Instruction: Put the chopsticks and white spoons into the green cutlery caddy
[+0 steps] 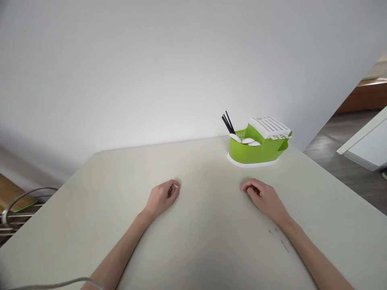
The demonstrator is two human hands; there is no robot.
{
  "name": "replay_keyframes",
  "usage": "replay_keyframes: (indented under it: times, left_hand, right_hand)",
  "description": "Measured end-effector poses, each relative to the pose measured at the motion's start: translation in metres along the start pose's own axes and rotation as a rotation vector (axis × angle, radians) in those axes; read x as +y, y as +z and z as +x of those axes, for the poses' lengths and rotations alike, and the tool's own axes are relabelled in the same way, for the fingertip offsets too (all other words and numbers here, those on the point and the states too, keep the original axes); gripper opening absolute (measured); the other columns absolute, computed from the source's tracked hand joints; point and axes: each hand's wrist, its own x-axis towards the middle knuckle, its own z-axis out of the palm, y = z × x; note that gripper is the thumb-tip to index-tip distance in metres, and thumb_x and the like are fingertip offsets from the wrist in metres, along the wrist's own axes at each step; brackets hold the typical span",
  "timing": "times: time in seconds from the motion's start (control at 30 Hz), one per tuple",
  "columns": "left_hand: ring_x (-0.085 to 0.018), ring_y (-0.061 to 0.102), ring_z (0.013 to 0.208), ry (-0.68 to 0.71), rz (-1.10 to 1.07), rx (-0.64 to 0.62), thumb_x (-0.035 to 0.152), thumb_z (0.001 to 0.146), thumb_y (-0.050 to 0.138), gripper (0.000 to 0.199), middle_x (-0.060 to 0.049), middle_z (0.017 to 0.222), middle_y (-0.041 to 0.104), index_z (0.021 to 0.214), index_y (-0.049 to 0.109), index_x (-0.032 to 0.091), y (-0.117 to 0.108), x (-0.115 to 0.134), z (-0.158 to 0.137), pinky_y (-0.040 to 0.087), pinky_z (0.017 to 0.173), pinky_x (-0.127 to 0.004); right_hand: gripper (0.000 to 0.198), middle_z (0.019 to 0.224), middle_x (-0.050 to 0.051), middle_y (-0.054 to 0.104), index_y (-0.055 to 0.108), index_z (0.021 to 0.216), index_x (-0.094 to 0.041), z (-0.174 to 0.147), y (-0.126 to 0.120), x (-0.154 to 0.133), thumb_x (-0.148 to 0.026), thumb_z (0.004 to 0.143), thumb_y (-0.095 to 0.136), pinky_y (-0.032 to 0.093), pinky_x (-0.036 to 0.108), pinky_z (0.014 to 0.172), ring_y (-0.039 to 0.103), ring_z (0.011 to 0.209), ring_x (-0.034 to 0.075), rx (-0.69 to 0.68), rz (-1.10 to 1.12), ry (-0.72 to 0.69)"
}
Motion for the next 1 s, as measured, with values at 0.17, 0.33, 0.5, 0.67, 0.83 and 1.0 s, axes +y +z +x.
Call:
replay_keyframes:
  times: [0.17,0.33,0.5,0.67,0.83,1.0]
  left_hand:
    - [-0.012,0.056,0.06,-0.004,-0.006,0.0,0.027,0.096,0.05,0.018,0.003,0.072,0.063,0.104,0.067,0.024,0.003,0.003,0.001,0.04,0.061,-0.025]
    - [-0.012,0.056,0.061,-0.015,-0.01,-0.003,0.026,0.096,0.05,0.019,0.004,0.072,0.063,0.105,0.067,0.024,0.007,0.005,0.002,0.04,0.062,-0.025]
    - [-0.012,0.056,0.061,-0.016,-0.016,-0.004,0.026,0.096,0.05,0.02,0.003,0.072,0.064,0.105,0.068,0.023,0.007,0.007,0.002,0.04,0.062,-0.025]
    - [-0.012,0.055,0.06,-0.031,-0.017,-0.013,0.027,0.097,0.049,0.021,0.004,0.07,0.062,0.106,0.068,0.023,0.005,0.01,0.002,0.04,0.062,-0.025]
    - [-0.012,0.055,0.06,-0.03,-0.015,-0.019,0.029,0.097,0.049,0.022,0.003,0.071,0.063,0.105,0.068,0.023,0.005,0.01,0.003,0.04,0.061,-0.025]
    - [-0.012,0.055,0.06,-0.023,-0.017,-0.013,0.028,0.097,0.049,0.021,0.003,0.071,0.063,0.106,0.068,0.023,0.005,0.01,0.003,0.04,0.062,-0.025]
  right_hand:
    - [0.025,0.095,0.0,0.077,0.071,0.087,-0.028,-0.001,-0.002,0.01,-0.037,0.091,0.048,0.05,0.032,0.067,0.064,0.072,0.02,0.004,-0.025,0.019]
    - [0.024,0.097,0.0,0.077,0.071,0.089,-0.028,0.0,-0.003,0.018,-0.036,0.092,0.049,0.05,0.032,0.066,0.064,0.071,0.019,0.004,-0.043,-0.005]
    - [0.024,0.095,0.002,0.078,0.071,0.087,-0.027,0.0,-0.005,0.017,-0.035,0.091,0.049,0.05,0.032,0.065,0.064,0.069,0.019,0.016,-0.059,-0.026]
    - [0.026,0.097,0.003,0.078,0.072,0.087,-0.027,-0.001,-0.007,0.013,-0.037,0.091,0.048,0.051,0.034,0.069,0.067,0.076,0.022,0.015,-0.055,-0.014]
    - [0.026,0.097,0.003,0.079,0.072,0.085,-0.028,-0.001,-0.008,0.011,-0.038,0.09,0.049,0.052,0.036,0.069,0.069,0.079,0.023,0.015,-0.041,0.002]
    - [0.025,0.098,0.002,0.078,0.072,0.086,-0.028,-0.001,-0.007,0.011,-0.038,0.09,0.049,0.051,0.035,0.068,0.068,0.079,0.023,0.011,-0.029,0.002]
